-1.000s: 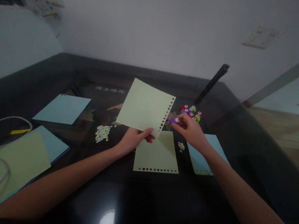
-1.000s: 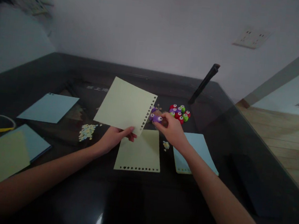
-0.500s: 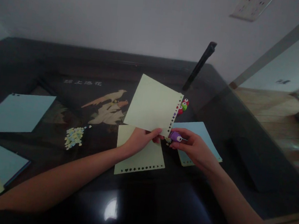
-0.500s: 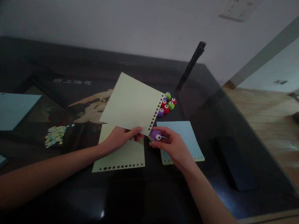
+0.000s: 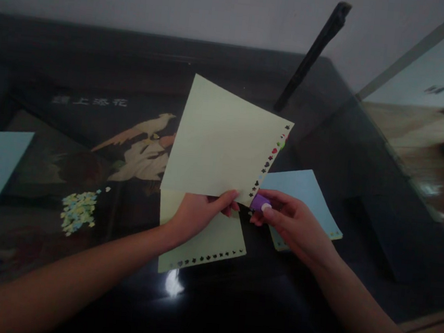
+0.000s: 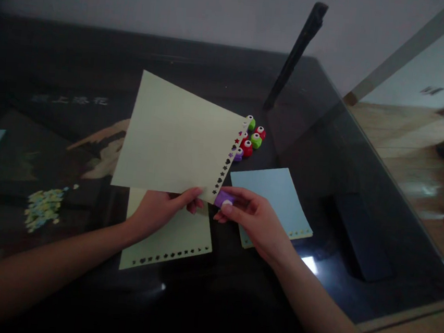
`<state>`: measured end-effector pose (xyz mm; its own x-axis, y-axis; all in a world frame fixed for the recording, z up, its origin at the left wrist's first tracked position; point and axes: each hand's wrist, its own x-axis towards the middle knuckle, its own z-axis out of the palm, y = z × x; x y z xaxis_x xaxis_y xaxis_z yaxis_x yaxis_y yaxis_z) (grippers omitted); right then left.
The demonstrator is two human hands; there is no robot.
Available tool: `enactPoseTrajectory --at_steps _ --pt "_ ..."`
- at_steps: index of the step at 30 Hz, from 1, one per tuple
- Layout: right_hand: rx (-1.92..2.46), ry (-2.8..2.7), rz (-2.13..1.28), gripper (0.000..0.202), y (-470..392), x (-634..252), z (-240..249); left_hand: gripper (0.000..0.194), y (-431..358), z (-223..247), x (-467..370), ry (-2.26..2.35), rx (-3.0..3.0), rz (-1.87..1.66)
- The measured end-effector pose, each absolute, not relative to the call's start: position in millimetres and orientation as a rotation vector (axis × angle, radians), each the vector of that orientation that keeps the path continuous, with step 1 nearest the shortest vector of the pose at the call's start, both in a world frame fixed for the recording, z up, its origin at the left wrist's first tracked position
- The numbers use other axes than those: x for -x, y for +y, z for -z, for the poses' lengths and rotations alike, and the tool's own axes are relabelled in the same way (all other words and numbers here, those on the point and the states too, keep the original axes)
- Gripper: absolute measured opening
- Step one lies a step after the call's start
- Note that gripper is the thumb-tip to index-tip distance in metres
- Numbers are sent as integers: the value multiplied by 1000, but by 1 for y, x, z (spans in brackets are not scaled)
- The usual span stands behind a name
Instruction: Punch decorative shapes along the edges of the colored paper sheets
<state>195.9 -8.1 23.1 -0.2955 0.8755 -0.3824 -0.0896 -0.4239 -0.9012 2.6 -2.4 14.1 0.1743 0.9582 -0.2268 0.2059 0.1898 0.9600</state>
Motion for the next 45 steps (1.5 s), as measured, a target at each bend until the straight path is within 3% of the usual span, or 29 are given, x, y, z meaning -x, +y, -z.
enactPoseTrajectory --at_steps 19,45 --pt "1307 -1168 -1657 35 -12 -192 -22 33 -2 -14 -3 1298 -1285 -810" --pt "1326 -1108 -1715 29 -14 -181 -22 31 -3 -9 -3 1289 -1416 -829"
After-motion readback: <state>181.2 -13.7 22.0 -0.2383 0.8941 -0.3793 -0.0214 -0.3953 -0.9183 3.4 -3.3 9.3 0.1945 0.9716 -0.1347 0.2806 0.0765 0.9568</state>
